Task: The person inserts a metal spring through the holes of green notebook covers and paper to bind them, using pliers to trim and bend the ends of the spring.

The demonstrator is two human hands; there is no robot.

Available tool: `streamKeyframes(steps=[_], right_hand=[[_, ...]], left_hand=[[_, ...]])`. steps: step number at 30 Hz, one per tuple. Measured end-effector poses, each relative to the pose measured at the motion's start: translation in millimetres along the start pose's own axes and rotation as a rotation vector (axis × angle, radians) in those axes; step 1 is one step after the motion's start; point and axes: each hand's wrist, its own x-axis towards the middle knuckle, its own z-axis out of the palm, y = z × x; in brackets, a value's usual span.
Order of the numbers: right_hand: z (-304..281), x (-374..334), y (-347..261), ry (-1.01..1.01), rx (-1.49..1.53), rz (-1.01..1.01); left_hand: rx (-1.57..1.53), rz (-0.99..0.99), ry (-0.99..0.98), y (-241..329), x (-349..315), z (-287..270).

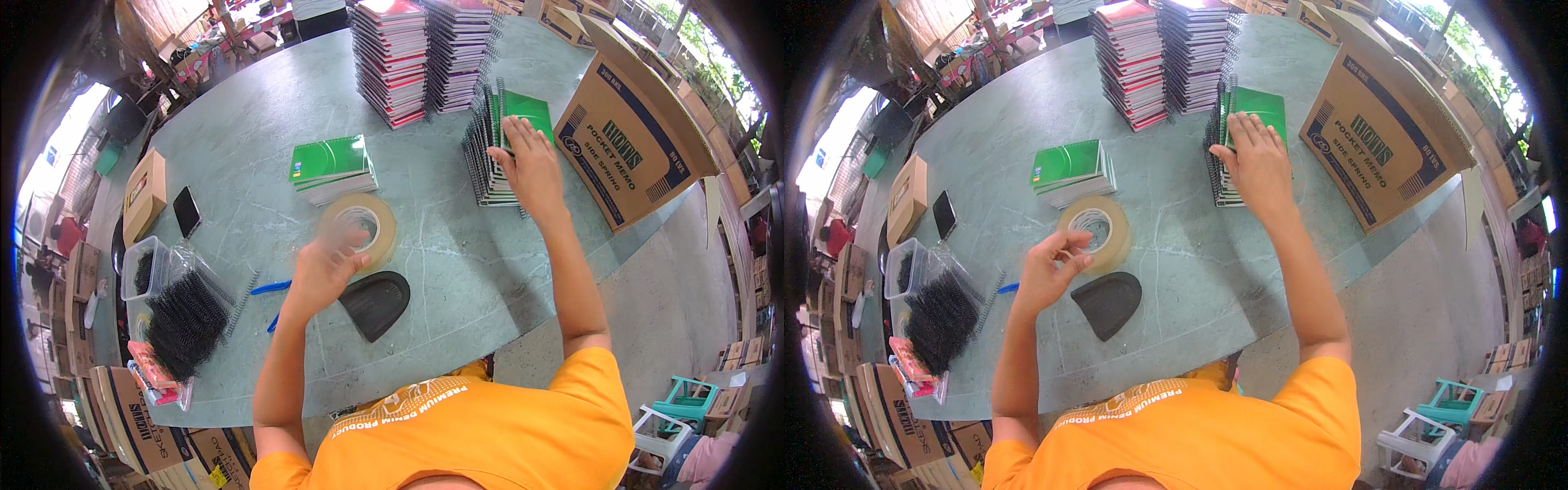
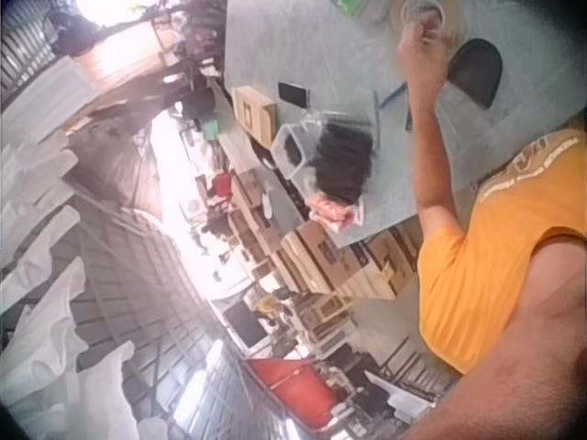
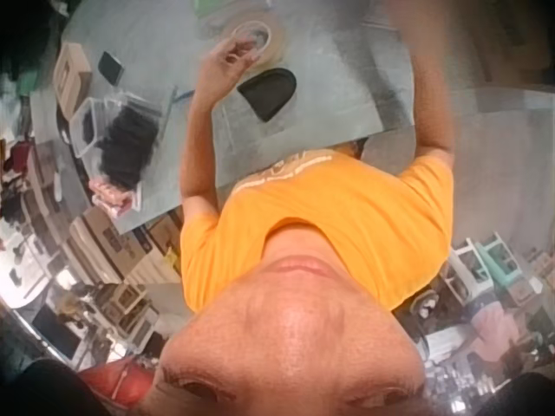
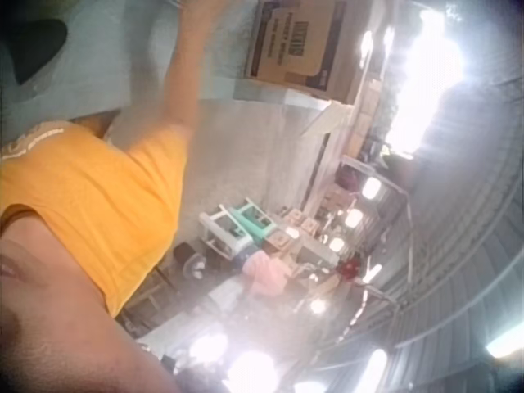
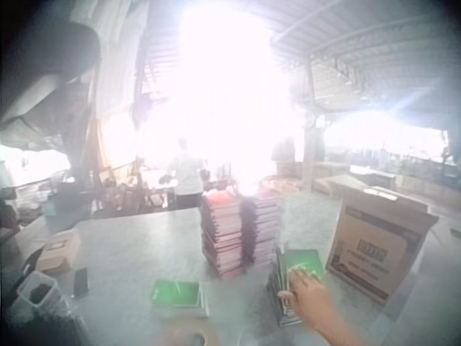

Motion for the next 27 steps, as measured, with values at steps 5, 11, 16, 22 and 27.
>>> streamKeyframes(steps=[5,11,16,22,27], right_hand=[[16,-3,-5,0.077,-0.06,-0.059],[8,16,-19,0.091,0.083,-0.085],[59,48,-124,0.006,0.514,-0.335],[144,41,-208,-0.123,0.377,-0.447],[130,30,-194,-0.132,0.377,-0.531]], left_hand=[[0.089,-0.006,-0.05,-3,-3,5],[0.144,0.12,-0.042,-17,-14,6],[0.161,0.14,-0.105,-19,-21,15],[0.285,0.0,-0.039,-40,-58,-18],[0.233,-0.152,-0.036,-55,-75,-30]])
